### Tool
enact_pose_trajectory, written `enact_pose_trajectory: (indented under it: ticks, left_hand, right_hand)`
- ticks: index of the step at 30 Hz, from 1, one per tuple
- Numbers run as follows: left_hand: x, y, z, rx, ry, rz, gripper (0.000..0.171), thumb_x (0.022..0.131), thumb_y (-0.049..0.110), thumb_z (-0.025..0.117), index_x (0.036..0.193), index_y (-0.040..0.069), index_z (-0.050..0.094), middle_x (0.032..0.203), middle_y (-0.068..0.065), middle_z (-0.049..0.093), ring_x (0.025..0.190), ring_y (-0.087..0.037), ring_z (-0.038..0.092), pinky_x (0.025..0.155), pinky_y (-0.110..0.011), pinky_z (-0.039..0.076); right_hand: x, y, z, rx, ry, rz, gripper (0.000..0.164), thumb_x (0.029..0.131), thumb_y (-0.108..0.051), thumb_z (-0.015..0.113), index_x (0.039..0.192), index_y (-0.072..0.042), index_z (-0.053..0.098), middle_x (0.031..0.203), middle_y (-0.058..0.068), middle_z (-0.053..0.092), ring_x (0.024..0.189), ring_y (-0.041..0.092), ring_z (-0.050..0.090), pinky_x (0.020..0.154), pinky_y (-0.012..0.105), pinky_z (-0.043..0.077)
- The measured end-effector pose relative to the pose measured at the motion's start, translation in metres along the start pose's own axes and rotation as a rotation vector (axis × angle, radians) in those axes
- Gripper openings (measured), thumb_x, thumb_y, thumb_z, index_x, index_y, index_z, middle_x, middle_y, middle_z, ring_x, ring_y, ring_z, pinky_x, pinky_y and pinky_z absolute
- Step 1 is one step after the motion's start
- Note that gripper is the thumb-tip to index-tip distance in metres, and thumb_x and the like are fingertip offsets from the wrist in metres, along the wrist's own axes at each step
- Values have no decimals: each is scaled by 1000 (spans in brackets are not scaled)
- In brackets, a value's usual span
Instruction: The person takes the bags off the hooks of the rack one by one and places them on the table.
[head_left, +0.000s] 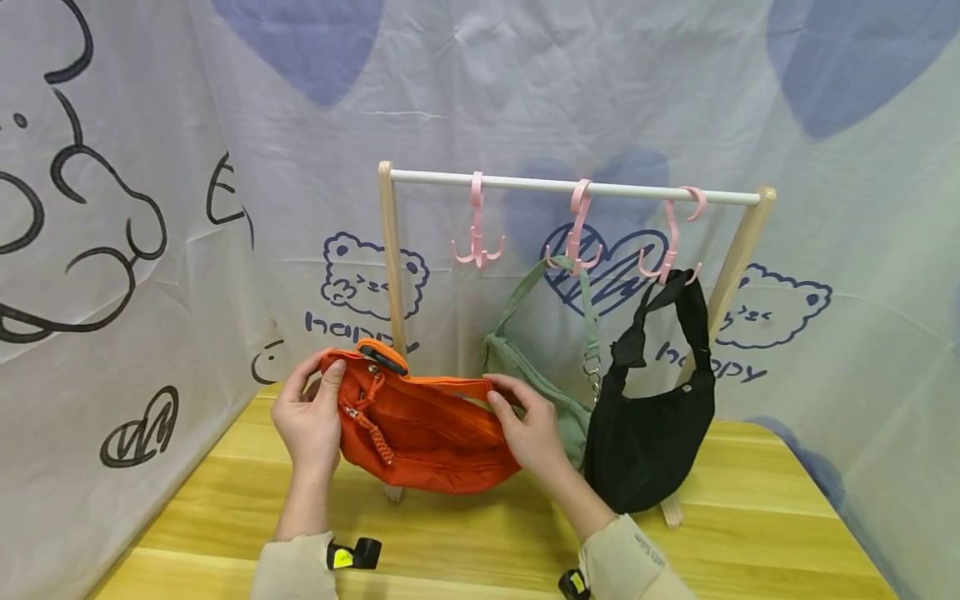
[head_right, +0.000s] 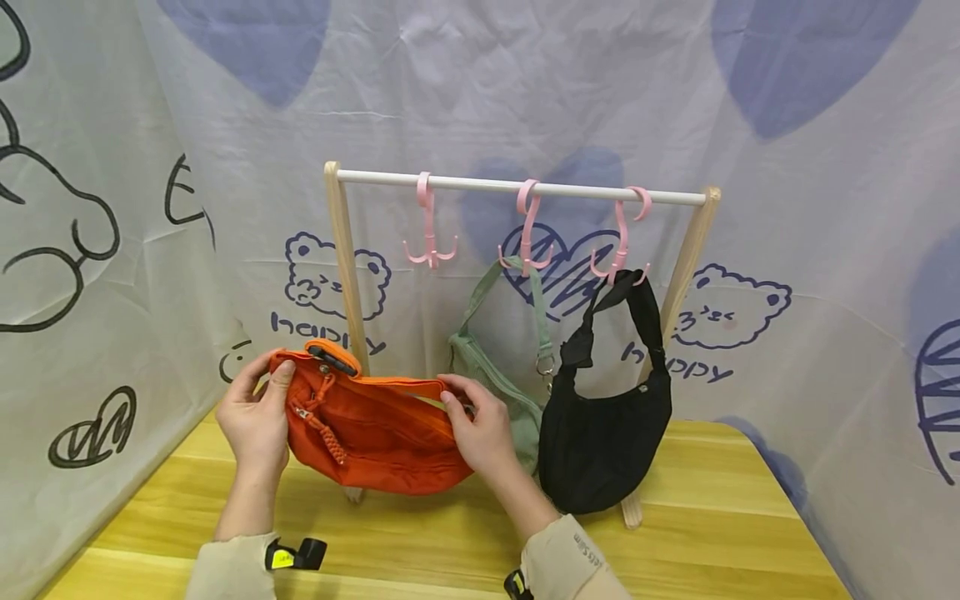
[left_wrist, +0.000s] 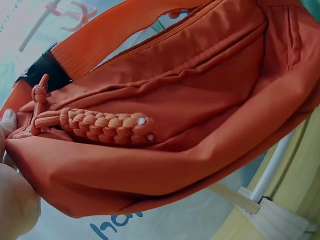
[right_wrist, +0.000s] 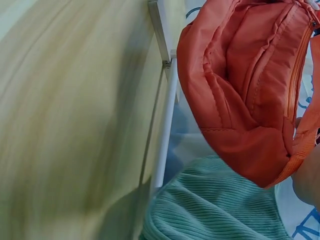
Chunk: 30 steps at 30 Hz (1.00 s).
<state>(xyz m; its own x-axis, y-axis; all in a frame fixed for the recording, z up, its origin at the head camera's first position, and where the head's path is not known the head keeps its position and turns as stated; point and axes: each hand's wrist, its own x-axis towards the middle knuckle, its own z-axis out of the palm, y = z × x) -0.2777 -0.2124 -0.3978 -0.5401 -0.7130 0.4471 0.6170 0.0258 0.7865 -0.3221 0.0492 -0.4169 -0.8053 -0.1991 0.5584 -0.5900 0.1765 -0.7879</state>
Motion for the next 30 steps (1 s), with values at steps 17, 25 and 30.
enact_pose_trajectory:
  ticks: [17,25,30]
  left_hand:
    - [3,1,-7,-44,45,-28,25,93,5,78,116,-3,77,107,1,73,86,-8,74,74,-20,61]
    - [5,1,-9,-76,76,-44,24,93,4,78,116,-3,77,105,1,73,86,-8,74,75,-20,61]
    - [7,2,-9,-105,95,-46,19,92,1,77,111,2,79,102,1,73,84,-7,74,76,-19,60]
  right_hand:
    - [-31,16,-3,61,107,-188,51,87,-2,83,136,-12,69,137,6,67,119,28,65,101,22,52]
    - [-42,23,2,93,233,-262,54,77,10,86,128,0,70,128,17,68,116,24,65,97,24,55]
    - [-48,29,4,107,283,-231,49,77,11,86,123,-3,73,122,17,68,114,13,64,90,16,55]
